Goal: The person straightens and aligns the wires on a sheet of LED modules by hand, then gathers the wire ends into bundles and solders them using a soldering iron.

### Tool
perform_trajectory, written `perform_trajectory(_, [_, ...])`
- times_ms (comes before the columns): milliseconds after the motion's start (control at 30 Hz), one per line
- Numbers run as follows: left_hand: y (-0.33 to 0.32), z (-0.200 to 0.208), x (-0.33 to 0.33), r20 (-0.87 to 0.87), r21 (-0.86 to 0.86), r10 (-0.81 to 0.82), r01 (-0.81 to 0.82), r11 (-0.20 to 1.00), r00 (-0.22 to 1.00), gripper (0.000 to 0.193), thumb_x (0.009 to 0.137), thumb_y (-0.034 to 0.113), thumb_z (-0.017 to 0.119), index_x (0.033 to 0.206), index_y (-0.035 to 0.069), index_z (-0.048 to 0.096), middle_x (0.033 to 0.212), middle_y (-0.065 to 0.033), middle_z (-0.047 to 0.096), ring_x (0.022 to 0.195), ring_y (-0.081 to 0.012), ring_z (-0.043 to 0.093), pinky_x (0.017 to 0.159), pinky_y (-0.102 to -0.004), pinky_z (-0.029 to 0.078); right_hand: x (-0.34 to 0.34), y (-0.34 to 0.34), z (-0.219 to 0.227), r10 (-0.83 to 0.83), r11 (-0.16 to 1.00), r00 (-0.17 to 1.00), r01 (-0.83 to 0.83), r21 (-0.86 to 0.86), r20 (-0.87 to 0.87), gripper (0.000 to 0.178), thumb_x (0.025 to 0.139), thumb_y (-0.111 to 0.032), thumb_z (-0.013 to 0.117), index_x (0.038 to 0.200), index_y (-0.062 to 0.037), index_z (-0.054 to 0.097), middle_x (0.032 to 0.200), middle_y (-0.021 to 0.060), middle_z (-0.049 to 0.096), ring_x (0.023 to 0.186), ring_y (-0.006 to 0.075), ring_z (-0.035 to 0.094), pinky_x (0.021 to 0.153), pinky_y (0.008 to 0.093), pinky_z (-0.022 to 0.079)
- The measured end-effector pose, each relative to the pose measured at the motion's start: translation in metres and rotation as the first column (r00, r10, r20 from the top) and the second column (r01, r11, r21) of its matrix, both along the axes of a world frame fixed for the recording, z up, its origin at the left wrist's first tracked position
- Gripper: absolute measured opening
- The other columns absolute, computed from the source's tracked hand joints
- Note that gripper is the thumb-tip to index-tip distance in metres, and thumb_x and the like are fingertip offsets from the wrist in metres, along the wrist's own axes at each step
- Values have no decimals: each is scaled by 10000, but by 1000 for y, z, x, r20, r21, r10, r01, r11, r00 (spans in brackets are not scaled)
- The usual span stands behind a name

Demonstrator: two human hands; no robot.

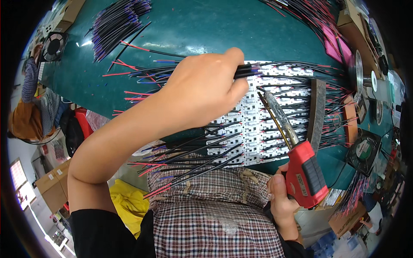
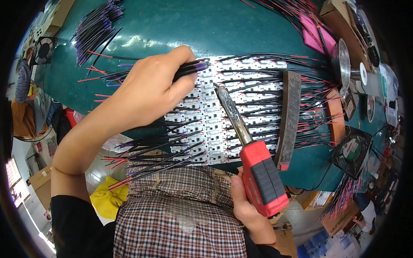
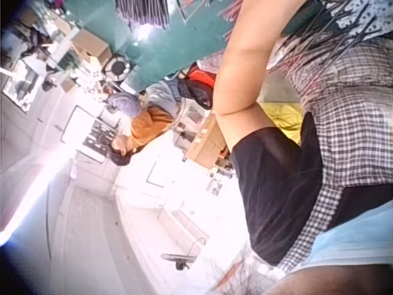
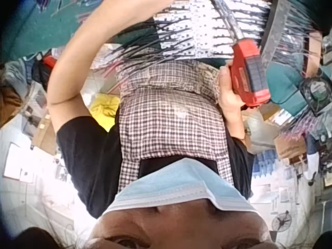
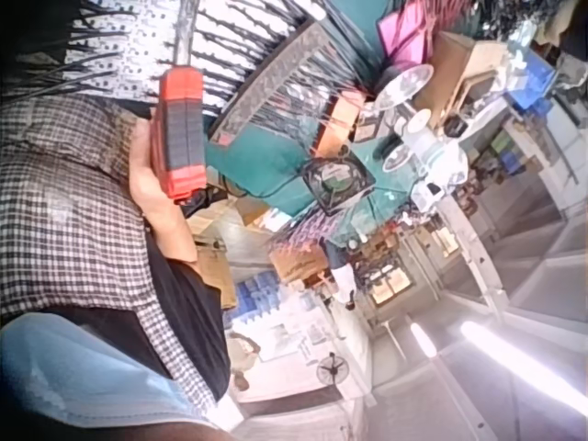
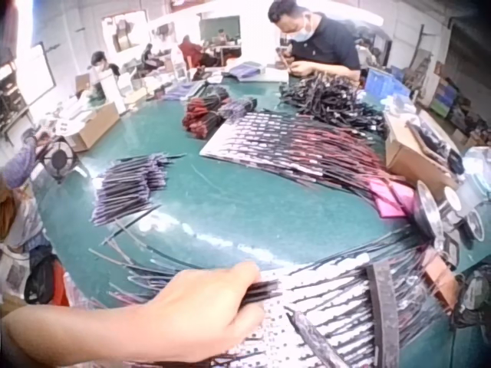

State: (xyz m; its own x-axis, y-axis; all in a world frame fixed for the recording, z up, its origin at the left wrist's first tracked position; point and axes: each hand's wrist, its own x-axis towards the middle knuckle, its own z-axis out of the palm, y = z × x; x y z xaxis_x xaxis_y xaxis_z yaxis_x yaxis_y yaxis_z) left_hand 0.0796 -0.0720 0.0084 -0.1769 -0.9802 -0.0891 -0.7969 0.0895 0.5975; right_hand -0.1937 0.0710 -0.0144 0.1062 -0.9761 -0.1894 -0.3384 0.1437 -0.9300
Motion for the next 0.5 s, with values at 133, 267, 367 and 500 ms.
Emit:
perform_trajectory(133, [0,5,6,19,46,-21,20,999,1000,223,937,209,622,971,-9,593,828,-230,647,791,-452,626,696,-499,472,1,-1,3,-22,1000,1000,22,-5,9,264,949,15,626,1190,9,518,747,39,535,501,68,444,475,230,358])
perform_trajectory(267, [8,9,2,107,-322,-1,36,946,994,156,896,122,651,976,-1,599,848,-200,648,780,-426,630,678,-475,478,-1,2,3,-30,1000,1000,30,4,-7,268,948,9,630,1191,13,517,747,39,533,500,69,442,474,231,354])
perform_trajectory(367, [14,19,-3,96,-432,13,30,902,995,170,840,74,686,981,12,613,839,-183,652,769,-403,640,670,-454,489,-6,3,4,-10,999,999,9,-35,-34,266,954,-2,628,1194,12,515,752,43,532,511,69,449,480,234,362])
perform_trajectory(500, [26,11,-7,-10,-177,21,-22,984,1000,208,778,91,737,943,21,631,791,-172,654,745,-393,647,666,-447,508,-9,6,9,81,997,996,-81,-9,-27,294,952,-10,634,1221,14,519,796,49,551,575,81,490,518,243,392])
